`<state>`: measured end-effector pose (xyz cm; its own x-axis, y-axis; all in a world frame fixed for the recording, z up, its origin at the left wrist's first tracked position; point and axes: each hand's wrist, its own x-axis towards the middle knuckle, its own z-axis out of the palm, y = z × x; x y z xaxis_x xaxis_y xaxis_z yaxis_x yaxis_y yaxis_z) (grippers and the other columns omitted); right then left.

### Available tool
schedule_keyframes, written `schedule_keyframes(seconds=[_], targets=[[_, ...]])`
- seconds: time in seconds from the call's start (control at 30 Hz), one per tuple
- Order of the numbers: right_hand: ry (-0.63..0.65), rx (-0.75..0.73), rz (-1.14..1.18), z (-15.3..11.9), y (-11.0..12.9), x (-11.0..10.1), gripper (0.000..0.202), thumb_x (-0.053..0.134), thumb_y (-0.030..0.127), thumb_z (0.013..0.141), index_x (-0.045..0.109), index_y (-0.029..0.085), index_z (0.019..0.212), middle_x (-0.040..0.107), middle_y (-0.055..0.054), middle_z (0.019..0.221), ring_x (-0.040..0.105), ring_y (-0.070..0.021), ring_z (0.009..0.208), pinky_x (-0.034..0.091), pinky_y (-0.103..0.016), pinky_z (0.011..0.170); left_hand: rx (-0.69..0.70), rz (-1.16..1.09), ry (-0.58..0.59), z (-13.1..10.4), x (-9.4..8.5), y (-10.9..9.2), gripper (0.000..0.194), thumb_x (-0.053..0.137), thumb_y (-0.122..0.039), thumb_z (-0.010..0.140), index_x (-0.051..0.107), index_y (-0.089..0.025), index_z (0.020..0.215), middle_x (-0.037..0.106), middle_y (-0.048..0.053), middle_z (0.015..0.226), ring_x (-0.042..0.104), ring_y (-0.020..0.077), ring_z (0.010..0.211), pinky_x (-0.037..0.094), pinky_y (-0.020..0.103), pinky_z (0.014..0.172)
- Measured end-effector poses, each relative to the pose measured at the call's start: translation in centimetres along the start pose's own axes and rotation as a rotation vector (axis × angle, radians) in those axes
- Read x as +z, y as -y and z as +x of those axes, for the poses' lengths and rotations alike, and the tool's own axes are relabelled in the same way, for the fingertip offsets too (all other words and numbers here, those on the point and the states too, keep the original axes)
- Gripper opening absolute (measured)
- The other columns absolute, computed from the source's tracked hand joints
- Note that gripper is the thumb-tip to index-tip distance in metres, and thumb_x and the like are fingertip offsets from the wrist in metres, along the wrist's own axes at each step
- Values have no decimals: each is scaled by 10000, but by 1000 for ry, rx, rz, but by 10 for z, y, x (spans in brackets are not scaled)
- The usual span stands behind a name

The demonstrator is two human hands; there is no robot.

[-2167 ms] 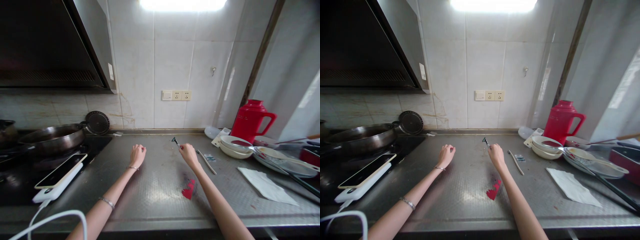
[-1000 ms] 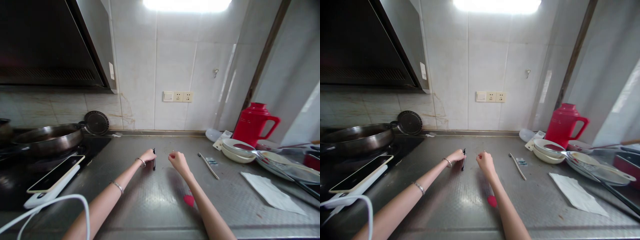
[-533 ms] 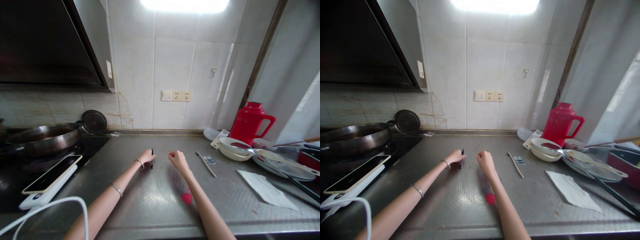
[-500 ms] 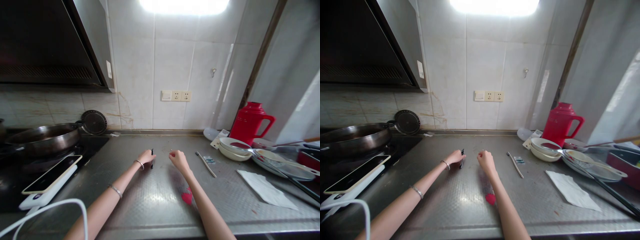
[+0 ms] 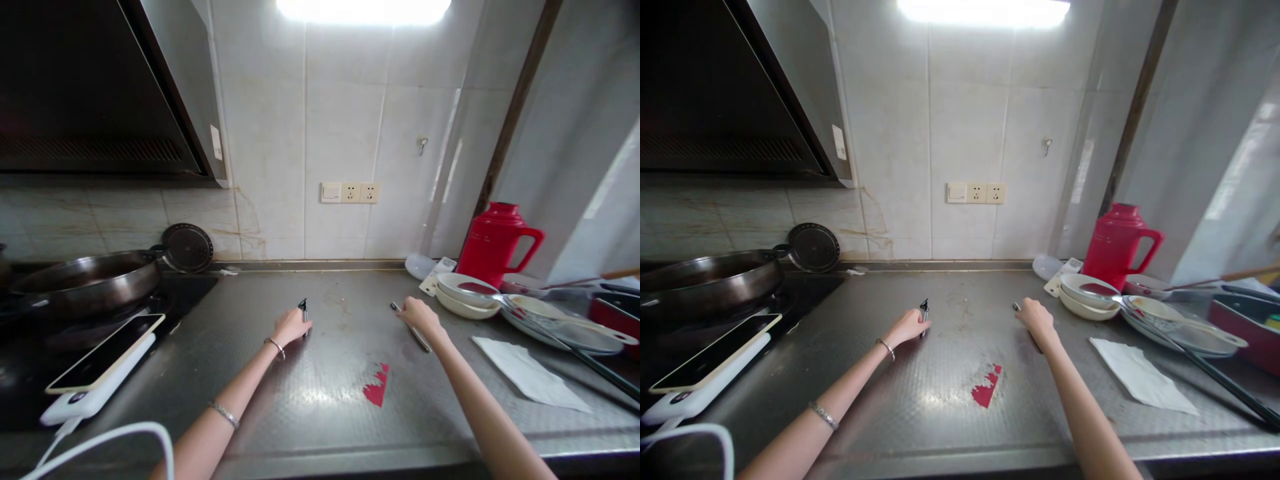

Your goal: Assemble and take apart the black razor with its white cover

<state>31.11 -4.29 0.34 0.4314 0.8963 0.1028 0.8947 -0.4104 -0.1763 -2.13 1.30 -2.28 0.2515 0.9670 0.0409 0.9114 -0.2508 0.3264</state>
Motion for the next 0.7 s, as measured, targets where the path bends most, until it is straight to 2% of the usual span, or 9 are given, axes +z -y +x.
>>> schedule_keyframes(seconds=[0.1,0.2,0.27,0.4,0.5,0.7], targets=[[63,13,-7,7,-25,6,217,615,310,709,648,147,848,668,-144,898,646,-251,813,426,-274,609,-15,22,-27,-5,1,-4,271,492,-392,763,636,-165,733,677,111,792,639,224,746,392,258,582],[150,2,41,10,-36,11,228,590,341,739,661,129,787,673,-142,792,650,-219,727,426,-262,604,-21,31,-42,-8,1,-6,255,484,-364,773,637,-162,755,679,128,845,639,242,787,403,274,602],[166,-1,33,10,-37,13,276,555,366,766,668,116,795,675,-161,807,652,-230,741,431,-270,609,-26,33,-49,-9,1,-7,254,480,-358,777,638,-160,765,680,131,862,638,238,799,404,273,613],[123,-2,-61,8,-31,15,371,476,404,807,656,112,949,652,-197,998,631,-310,899,453,-331,639,-31,28,-56,-8,2,-6,256,476,-361,778,638,-162,786,681,121,868,635,231,801,400,266,614],[154,-38,-114,5,-26,15,369,450,357,823,644,107,1014,632,-206,1067,614,-328,954,465,-359,672,-17,29,-55,-8,3,-5,255,472,-359,779,635,-163,794,680,120,865,635,237,794,399,272,609],[217,-86,-197,-1,-19,13,345,391,243,850,655,104,1023,637,-212,1063,620,-314,962,476,-373,711,-10,38,-51,-8,4,-4,264,464,-372,789,632,-171,820,678,122,883,635,244,798,407,283,618]])
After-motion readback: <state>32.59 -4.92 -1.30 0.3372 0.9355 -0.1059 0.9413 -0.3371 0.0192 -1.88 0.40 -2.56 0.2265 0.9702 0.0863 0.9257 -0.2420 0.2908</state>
